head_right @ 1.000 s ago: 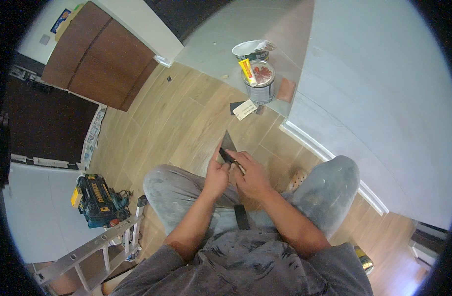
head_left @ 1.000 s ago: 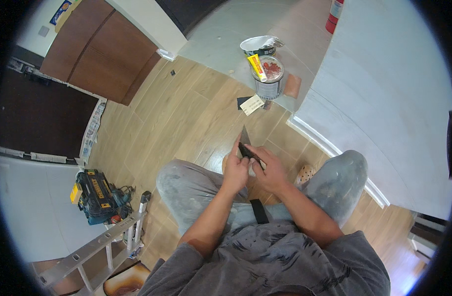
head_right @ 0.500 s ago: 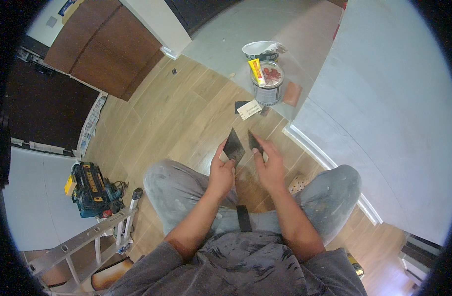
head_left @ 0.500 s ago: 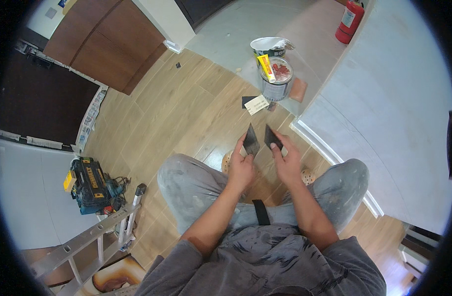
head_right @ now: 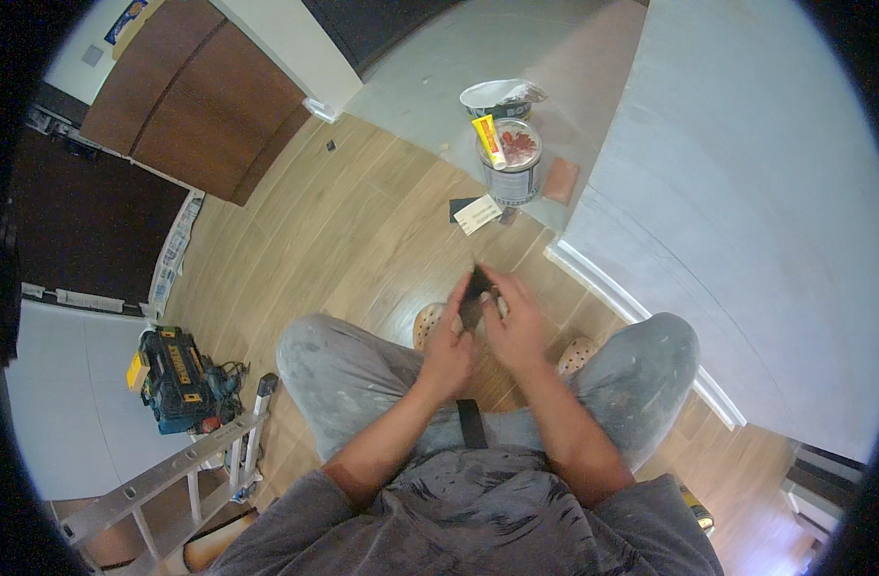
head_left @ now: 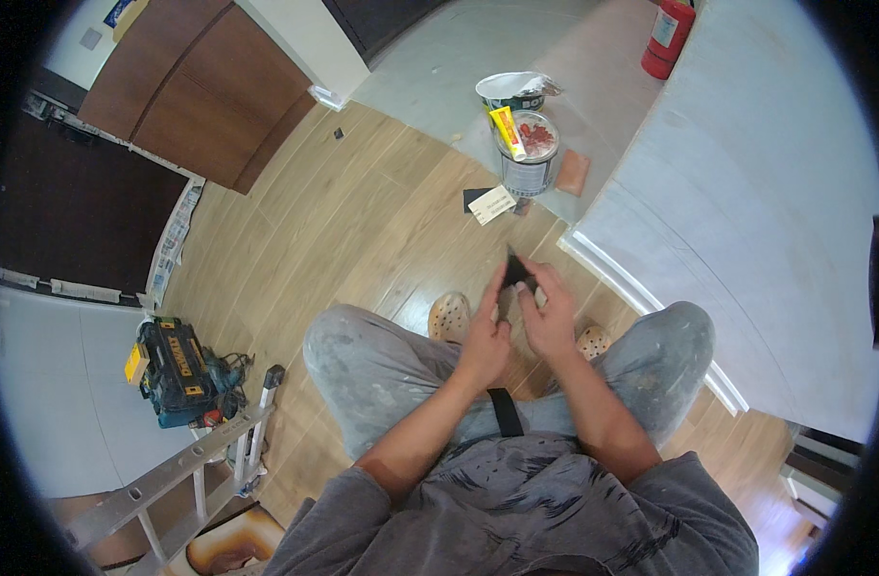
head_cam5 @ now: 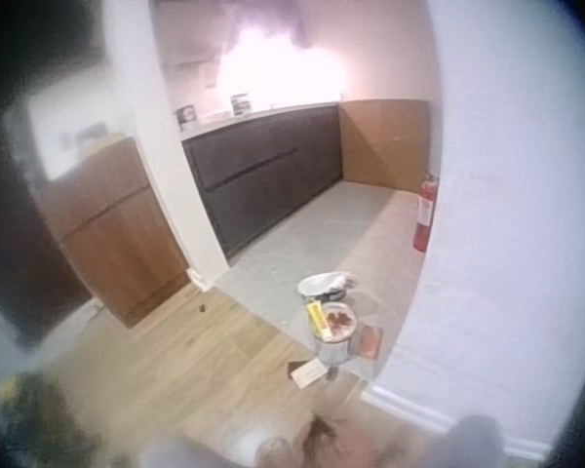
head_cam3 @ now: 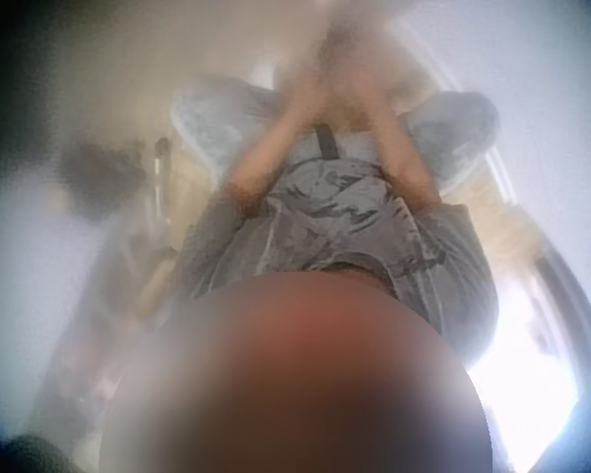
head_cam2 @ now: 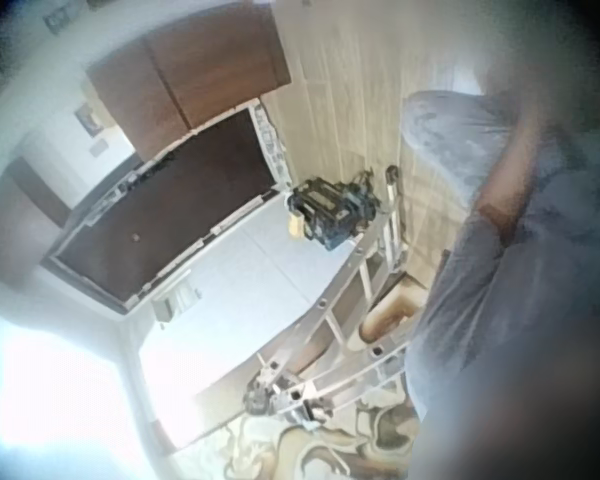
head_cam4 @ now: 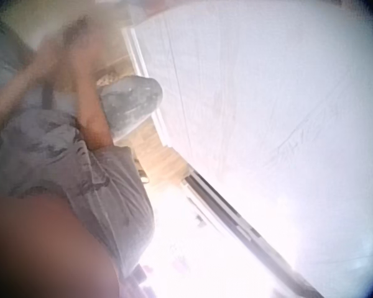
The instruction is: The person sits on the floor and uses a putty knife to apply compound to the wall baseboard. They scrape the tool against a container to load material and smooth the surface along the baseboard.
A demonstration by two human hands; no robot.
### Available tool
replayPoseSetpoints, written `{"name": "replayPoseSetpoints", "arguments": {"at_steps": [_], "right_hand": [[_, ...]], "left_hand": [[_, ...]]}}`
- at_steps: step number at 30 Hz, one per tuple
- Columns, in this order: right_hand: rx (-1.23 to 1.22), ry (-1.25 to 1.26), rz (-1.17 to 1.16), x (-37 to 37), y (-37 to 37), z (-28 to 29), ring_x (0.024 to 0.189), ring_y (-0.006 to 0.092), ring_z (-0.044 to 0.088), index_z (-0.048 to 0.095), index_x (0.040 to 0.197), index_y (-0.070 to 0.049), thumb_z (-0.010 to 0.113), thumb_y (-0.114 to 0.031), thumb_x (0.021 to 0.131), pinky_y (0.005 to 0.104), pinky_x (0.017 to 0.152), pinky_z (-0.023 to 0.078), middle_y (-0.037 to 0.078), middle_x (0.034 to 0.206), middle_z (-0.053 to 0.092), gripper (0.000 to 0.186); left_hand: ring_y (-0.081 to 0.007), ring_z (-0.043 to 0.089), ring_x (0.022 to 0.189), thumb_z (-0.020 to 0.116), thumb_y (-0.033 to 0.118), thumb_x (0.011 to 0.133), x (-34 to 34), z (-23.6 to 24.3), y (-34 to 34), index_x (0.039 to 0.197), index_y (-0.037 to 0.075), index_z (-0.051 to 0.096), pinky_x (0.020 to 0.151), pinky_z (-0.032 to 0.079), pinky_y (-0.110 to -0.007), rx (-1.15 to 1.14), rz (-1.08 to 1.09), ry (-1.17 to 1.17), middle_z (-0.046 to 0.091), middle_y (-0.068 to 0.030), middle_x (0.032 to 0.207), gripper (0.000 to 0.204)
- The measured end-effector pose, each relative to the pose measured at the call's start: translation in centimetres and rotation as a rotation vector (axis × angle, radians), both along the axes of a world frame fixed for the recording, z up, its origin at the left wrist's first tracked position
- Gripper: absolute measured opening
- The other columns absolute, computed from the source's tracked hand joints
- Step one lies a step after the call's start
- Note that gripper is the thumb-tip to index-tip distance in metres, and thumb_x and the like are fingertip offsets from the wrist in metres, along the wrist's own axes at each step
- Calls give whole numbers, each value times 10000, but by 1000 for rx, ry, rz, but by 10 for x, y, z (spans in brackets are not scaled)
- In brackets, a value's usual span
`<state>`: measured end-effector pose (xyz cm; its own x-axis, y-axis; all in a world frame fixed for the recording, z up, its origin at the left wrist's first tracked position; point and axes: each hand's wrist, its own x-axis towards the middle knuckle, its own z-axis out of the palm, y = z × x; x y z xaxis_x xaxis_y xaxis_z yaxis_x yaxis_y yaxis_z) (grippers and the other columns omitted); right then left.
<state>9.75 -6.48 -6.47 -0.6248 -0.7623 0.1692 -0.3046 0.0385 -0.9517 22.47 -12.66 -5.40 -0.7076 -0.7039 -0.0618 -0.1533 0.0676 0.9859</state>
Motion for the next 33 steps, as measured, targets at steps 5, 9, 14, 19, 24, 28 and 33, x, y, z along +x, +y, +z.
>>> {"name": "replayPoseSetpoints", "arguments": {"at_steps": [5, 9, 14, 19, 24, 28, 33], "right_hand": [[49, -57, 303, 10, 8, 2, 1107, 364, 677, 642, 1323, 0, 617, -7, 930, 409, 1004, 513, 209, 1166, 681, 394], [55, -97, 109, 9, 1, -9, 1163, 337, 657, 638, 1331, -1, 614, -18, 955, 386, 1047, 481, 195, 1233, 675, 377], [69, -49, 23, 2, 0, -13, 1197, 337, 647, 627, 1346, 4, 622, -32, 970, 383, 1057, 473, 200, 1255, 671, 378], [70, -203, 75, 3, 2, -11, 1150, 298, 671, 618, 1374, -17, 657, -85, 992, 373, 1031, 496, 164, 1238, 693, 390], [-27, -584, 15, 4, -2, -15, 1147, 174, 635, 595, 1431, -10, 676, -157, 1027, 317, 1039, 487, 100, 1281, 689, 438], [-76, -507, 33, 8, 2, -11, 1176, 155, 620, 566, 1459, 13, 684, -175, 1029, 304, 1052, 473, 100, 1315, 676, 484], [26, -406, 111, 15, 10, -1, 1237, 180, 613, 564, 1470, -26, 705, -131, 1008, 315, 1060, 485, 118, 1359, 660, 495]], "left_hand": [[-266, 421, 1486, 408, -208, 901, 2, -6, -16, 1670, 105, 254, 1209, 294, -306, 371, 261, 31, 446, -183, 1606, 844], [-226, 588, 1296, 435, -187, 934, 1, -12, -12, 1630, 87, 363, 1158, 375, -298, -33, 140, 12, 541, -142, 1515, 752], [-190, 627, 1211, 560, -46, 1007, -1, -12, -7, 1501, 34, 523, 1096, 446, -308, 48, 135, -14, 649, -115, 1366, 502], [-178, 669, 1064, 671, 82, 1019, 2, -9, -22, 1325, 1, 593, 945, 532, -327, 443, 497, 157, 705, -100, 1185, 326], [-180, 675, 945, 739, 116, 986, 5, -8, -26, 1193, 4, 580, 845, 551, -332, 630, 557, 317, 706, -87, 1083, 284], [-157, 669, 945, 762, 117, 970, 3, 0, -23, 1197, 13, 574, 809, 544, -322, 594, 593, 200, 707, -91, 1071, 313], [-145, 631, 884, 749, 288, 988, 7, 8, -23, 1210, 107, 604, 767, 523, -357, 687, 713, 49, 684, -74, 1018, 321]]}}
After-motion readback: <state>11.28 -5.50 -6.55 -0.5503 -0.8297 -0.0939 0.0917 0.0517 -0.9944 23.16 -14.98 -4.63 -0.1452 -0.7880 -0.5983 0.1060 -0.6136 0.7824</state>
